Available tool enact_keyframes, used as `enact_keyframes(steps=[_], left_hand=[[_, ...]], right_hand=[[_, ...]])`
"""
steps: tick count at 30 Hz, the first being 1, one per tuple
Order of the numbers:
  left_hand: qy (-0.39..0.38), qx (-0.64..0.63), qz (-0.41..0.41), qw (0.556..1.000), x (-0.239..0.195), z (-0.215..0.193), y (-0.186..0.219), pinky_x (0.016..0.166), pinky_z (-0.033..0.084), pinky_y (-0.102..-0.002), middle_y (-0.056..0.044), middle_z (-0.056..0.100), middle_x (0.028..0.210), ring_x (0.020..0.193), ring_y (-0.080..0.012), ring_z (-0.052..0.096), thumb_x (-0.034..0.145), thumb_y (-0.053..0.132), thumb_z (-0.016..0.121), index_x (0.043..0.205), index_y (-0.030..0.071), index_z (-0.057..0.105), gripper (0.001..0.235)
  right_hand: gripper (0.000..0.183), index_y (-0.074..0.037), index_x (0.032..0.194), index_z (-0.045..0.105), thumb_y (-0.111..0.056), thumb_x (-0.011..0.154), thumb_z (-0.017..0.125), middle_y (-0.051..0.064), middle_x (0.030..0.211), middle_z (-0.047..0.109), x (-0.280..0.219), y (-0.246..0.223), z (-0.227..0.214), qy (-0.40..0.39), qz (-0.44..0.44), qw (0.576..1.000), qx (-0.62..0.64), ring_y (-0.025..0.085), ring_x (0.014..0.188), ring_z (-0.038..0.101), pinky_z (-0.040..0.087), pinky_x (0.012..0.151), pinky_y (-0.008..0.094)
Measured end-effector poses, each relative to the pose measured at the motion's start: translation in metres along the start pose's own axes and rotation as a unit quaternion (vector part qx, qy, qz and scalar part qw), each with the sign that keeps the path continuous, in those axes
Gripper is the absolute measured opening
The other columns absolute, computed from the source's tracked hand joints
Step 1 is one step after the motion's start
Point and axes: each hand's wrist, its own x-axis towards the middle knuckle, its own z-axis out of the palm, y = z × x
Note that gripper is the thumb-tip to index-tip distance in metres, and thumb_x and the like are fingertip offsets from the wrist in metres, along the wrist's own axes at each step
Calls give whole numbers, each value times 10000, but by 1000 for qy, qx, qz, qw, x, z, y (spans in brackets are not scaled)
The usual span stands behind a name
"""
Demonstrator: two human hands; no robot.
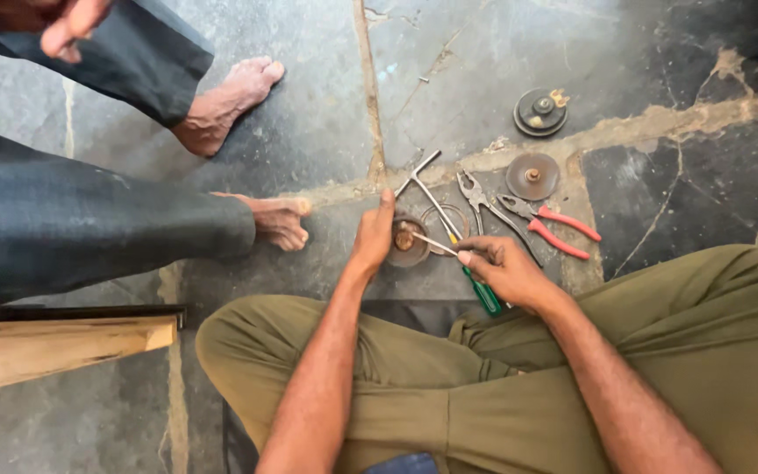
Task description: The person sits on the floor and uses a screwdriver and pliers to manipulate a small circular metal object. They repeatedly pry, twist, and adjust components within the object while another person stands nearby.
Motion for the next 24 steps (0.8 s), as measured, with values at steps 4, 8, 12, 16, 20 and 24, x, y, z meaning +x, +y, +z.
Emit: enact_keyframes(steps=[4, 8, 12, 16, 20, 24], left_hand=[[-168, -267, 16, 949, -39, -13, 46, 822, 577, -302, -80, 750, 1115, 983, -155, 720, 1005, 628, 449, 1248, 51, 692, 671], [-246, -317, 23, 915, -65, -37, 80, 775, 546, -313, 16, 683, 1241, 1038, -115, 655, 910, 474, 587, 1428, 172, 546, 601], [-179, -197, 180, 947, -62, -28, 80, 901, 475, -297, -79, 650, 1087, 977, -129, 561, 1184, 521, 534, 1385, -66, 688, 640], [-124, -400, 111, 901, -62, -6, 79, 908, 579, -330, -91, 705, 1181, 1025, -168, 688, 1090, 572, 485, 1288, -35, 645, 658], [-117, -465, 104, 871, -69, -7, 97, 919, 577, -386, -104, 716, 1168, 1027, -221, 694, 1001, 418, 519, 1250, 38, 652, 473], [-130, -574, 66, 806, -72, -6, 103, 956, 593, -481, -173, 708, 1048, 1042, -329, 711, 1037, 271, 536, 1095, 10, 655, 293]], right_hand=[[317, -17, 1254, 675, -209, 1009, 614, -75, 677, 483, -12, -17, 4, -13, 22, 992, 121, 16, 557, 395, 317, 473, 207], [317, -43, 1248, 649, -249, 1021, 570, -57, 607, 425, -22, -44, 9, -47, 82, 965, 243, 18, 431, 295, 221, 356, 202], [331, -47, 1247, 648, -268, 1024, 545, -52, 599, 424, -33, -56, 23, -74, 112, 951, 280, 19, 420, 279, 229, 353, 193], [326, -49, 1234, 632, -281, 1030, 528, -50, 589, 410, -40, -55, 39, -77, 111, 945, 299, 27, 415, 284, 229, 340, 207], [337, -42, 1197, 627, -305, 1031, 499, -40, 564, 410, -35, -56, 44, -75, 87, 967, 228, 42, 385, 289, 241, 338, 213], [299, -20, 1226, 643, -252, 1054, 565, -54, 628, 450, -34, -48, 61, -37, -43, 985, 161, 30, 517, 397, 319, 449, 201]])
